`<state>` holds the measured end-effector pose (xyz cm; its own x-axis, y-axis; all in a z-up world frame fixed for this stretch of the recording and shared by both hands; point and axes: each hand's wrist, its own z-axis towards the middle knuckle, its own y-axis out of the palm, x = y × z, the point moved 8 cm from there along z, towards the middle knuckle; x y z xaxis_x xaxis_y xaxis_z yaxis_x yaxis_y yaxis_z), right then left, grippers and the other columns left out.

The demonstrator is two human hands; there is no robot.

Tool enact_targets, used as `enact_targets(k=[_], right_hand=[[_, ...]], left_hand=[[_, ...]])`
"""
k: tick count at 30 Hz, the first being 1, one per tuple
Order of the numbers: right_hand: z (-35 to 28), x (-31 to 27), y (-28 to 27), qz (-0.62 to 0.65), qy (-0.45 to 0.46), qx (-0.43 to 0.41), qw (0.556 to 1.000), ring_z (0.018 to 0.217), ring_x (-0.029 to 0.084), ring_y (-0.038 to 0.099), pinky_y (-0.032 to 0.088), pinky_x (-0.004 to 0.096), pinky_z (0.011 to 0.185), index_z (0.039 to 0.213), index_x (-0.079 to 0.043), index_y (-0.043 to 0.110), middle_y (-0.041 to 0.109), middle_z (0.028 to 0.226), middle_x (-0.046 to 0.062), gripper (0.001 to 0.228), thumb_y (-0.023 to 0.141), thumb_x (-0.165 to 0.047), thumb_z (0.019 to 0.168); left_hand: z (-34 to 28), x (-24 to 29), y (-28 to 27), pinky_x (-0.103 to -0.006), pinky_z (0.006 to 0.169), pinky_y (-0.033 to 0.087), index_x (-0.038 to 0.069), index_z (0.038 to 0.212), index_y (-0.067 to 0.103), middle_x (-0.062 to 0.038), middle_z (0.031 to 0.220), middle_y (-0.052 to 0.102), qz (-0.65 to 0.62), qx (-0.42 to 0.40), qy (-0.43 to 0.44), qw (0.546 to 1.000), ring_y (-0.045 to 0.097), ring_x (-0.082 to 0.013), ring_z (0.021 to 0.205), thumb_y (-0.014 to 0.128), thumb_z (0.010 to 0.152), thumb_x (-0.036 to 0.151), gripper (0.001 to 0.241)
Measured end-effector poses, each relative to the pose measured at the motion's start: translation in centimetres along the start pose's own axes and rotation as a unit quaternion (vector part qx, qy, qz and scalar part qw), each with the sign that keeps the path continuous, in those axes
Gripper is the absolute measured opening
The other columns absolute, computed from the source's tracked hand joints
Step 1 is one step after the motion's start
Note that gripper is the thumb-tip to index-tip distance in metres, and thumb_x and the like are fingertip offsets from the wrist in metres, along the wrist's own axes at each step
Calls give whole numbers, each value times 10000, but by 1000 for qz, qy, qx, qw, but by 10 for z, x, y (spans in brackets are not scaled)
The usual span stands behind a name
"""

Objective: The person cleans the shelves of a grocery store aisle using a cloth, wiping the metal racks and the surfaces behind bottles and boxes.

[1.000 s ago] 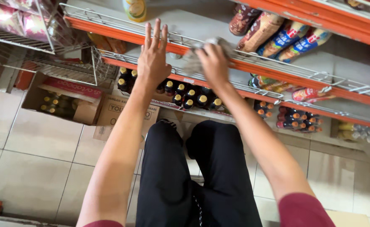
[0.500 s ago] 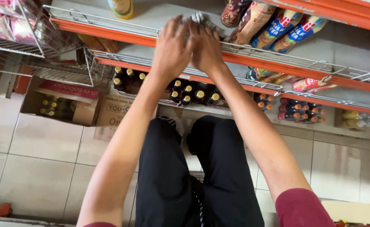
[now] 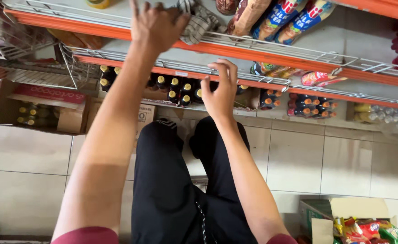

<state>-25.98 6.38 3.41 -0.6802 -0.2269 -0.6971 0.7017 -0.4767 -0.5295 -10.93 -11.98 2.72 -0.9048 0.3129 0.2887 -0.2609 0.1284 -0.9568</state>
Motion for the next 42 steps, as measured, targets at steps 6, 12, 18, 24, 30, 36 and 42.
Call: enact_targets(k=[6, 12, 18, 24, 30, 36, 42], right_hand=[[-6, 15, -3, 9, -5, 46, 999, 1116, 286, 618, 525, 370, 908, 1084, -58, 624, 580, 1185, 121, 248, 673, 40, 862], [-18, 22, 7, 41, 42, 30, 998, 999, 221, 651, 532, 325, 823, 1080, -64, 633, 597, 1189, 95, 244, 656, 50, 865], [-5, 28, -16, 27, 37, 40, 998, 1044, 224, 636, 538, 319, 826, 1092, -80, 636, 582, 1216, 93, 259, 648, 43, 865], [27, 2, -9, 17, 6, 20, 1000, 1192, 271, 611, 532, 364, 909, 1168, -67, 631, 582, 1307, 123, 281, 651, 9, 899], [34, -4, -13, 16, -23, 7, 1000, 1254, 311, 596, 550, 388, 958, 1204, -43, 607, 569, 1347, 150, 298, 633, 8, 912], [20, 4, -11, 19, 28, -1, 999, 1194, 293, 608, 549, 375, 900, 1171, -48, 614, 574, 1298, 148, 273, 634, 11, 906], [22, -38, 21, 50, -30, -22, 998, 1218, 295, 594, 531, 391, 962, 1147, -48, 625, 579, 1263, 126, 264, 656, 24, 894]], left_hand=[[13, 42, -1, -673, 1095, 217, 174, 1218, 711, -201, 1297, 646, 64, 170, 141, 973, 543, -397, 1230, 324, 1066, 708, 677], [2, 41, 19, -554, 1081, 404, 227, 1259, 702, -65, 1257, 682, 35, 21, 159, 986, 601, -300, 1194, 393, 1004, 706, 625], [10, -17, -19, -633, 994, 375, 305, 1164, 756, -58, 1234, 671, -8, -2, 33, 999, 585, -311, 1154, 441, 945, 651, 517], [18, 54, 8, -583, 1004, 415, 241, 1148, 756, -110, 1190, 698, 60, -63, 47, 995, 567, -321, 1208, 377, 1005, 625, 558], [18, 16, -3, -579, 940, 454, 306, 1153, 763, -139, 1115, 720, 4, -30, 98, 995, 639, -330, 1086, 384, 947, 606, 525], [18, -45, -10, -522, 886, 480, 180, 1048, 782, -144, 1063, 737, 51, -19, -126, 991, 677, -311, 1045, 372, 974, 666, 641], [-7, -1, -2, -437, 1083, 409, 306, 1193, 735, -92, 1107, 760, -3, -68, -4, 998, 700, -251, 1086, 407, 957, 682, 552]])
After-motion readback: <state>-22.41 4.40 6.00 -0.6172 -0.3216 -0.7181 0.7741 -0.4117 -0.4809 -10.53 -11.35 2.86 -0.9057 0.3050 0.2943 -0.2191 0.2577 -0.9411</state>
